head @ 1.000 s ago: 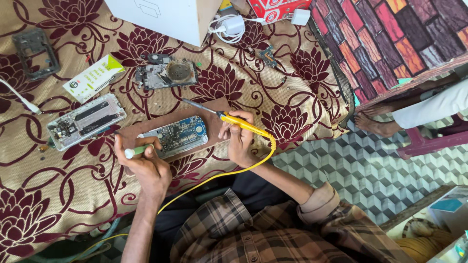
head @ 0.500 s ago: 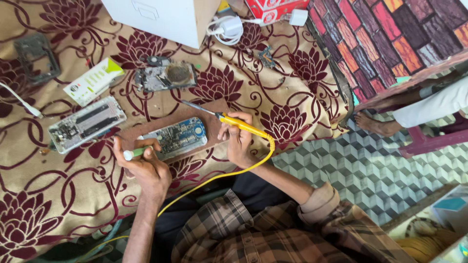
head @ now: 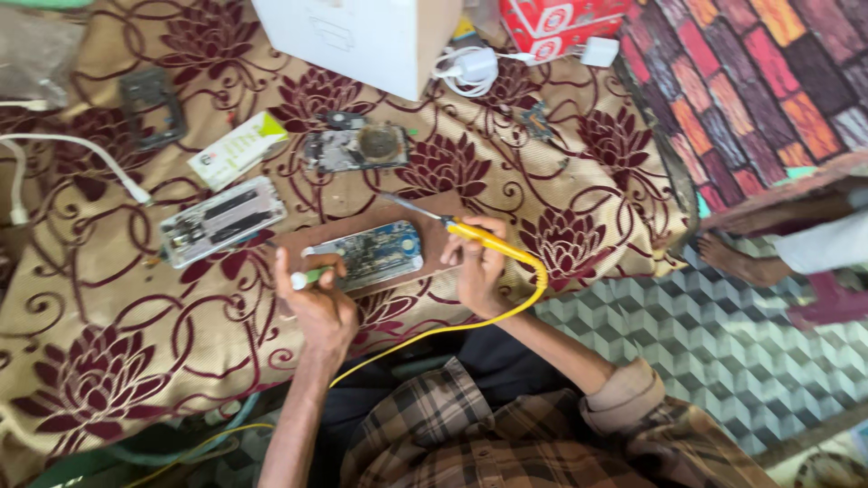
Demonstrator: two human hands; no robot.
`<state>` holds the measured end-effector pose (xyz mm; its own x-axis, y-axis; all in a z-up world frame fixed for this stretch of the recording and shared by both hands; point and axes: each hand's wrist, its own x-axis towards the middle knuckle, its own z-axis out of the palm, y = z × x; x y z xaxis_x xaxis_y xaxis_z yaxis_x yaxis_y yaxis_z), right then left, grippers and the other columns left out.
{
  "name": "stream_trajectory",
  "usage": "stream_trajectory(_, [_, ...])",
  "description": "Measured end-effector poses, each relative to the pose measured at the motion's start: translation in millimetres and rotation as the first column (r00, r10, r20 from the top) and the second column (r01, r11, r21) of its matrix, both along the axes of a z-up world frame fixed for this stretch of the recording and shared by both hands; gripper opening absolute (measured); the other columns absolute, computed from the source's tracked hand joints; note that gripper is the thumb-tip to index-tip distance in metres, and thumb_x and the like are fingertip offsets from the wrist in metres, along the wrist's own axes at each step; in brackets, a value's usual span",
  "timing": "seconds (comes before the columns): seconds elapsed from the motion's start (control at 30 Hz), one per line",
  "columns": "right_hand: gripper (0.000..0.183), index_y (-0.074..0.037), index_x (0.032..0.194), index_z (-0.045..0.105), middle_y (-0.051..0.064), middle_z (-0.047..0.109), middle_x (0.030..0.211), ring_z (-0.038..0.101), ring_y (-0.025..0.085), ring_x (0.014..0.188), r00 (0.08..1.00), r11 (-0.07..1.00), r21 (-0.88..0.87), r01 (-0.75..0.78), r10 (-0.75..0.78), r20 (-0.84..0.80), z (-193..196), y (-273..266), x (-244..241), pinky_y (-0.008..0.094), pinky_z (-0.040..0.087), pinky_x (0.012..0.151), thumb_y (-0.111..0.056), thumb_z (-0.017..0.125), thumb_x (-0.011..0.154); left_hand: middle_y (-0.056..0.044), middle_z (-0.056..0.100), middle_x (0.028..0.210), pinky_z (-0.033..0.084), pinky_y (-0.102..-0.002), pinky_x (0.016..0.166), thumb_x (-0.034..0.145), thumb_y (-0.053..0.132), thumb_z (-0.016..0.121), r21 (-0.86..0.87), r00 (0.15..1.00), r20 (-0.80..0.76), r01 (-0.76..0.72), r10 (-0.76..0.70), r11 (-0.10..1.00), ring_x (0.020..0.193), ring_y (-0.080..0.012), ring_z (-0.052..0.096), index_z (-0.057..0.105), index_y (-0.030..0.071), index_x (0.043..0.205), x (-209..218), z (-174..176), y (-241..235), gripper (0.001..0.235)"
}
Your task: The person uses a soldering iron and solder wire to work on a small circuit board placed on a table. They repeatedly apply heat and solder to various points on the board while holding it steady with their other hand.
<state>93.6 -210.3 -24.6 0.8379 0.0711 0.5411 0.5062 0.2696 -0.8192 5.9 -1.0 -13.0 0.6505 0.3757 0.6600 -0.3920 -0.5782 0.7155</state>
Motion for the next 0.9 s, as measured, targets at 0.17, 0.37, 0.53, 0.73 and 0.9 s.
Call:
stream_trajectory(0.17, [0.03,-0.005,0.114,0.048,0.004,0.059,0.073,0.058,0.009,0.053,0.984,0.998,0.061,0.01,0.001,-0.179,9.4,-4.2,13.4,0.021,0.043,0.044,-0.034,0.041,0.112,-0.008,0.066,0.088,0.051,-0.039,0.098,0.093,-0.018,0.042,0.092,0.997,-0.035,-0.068,0.071,0.993,0.084,-0.0192,0.064,0.031,-0.004,0.138,1.4,6.8,2.7,0.048])
stream_trajectory(0.37, [0.028,-0.005,0.11,0.047,0.003,0.053,0.072,0.053,0.009,0.053,0.983,0.998,0.025,0.052,-0.047,-0.176,12.9,-9.0,10.1,0.021,0.038,0.048,-0.032,0.042,0.114,-0.01,0.066,0.088,0.049,-0.04,0.102,0.09,-0.017,0.043,0.036,0.994,-0.082,-0.07,0.073,0.997,0.083,-0.0228,0.066,0.035,-0.011,0.129,-4.4,19.3,-0.1,0.04])
stream_trajectory(0.53, [0.026,-0.005,0.11,0.046,0.003,0.054,0.072,0.052,0.009,0.053,0.99,0.997,-0.002,0.073,-0.073,-0.124,11.3,-4.6,9.8,0.022,0.037,0.05,-0.031,0.041,0.115,-0.011,0.066,0.088,0.05,-0.037,0.096,0.09,-0.017,0.043,-0.014,0.993,-0.109,-0.045,0.043,0.999,0.08,-0.0223,0.065,0.03,-0.013,0.134,-2.0,22.1,0.6,0.046])
stream_trajectory(0.73, [0.024,-0.006,0.112,0.044,0.004,0.054,0.074,0.053,0.01,0.055,0.993,0.999,0.002,0.038,-0.037,-0.116,11.8,-7.1,7.0,0.022,0.038,0.051,-0.029,0.04,0.115,-0.012,0.064,0.09,0.05,-0.035,0.088,0.089,-0.02,0.043,0.086,0.999,0.01,-0.042,0.041,0.995,0.08,-0.0224,0.063,0.018,-0.008,0.145,-0.8,19.5,1.0,0.062])
stream_trajectory(0.9, [0.023,-0.006,0.112,0.044,0.004,0.051,0.072,0.052,0.01,0.053,0.989,0.999,-0.006,0.048,-0.049,-0.142,10.1,-8.2,9.5,0.022,0.038,0.049,-0.028,0.04,0.116,-0.013,0.063,0.093,0.05,-0.034,0.085,0.09,-0.021,0.042,0.093,0.999,0.018,-0.028,0.026,0.995,0.081,-0.022,0.061,0.016,-0.006,0.147,-4.1,9.4,-0.7,0.064])
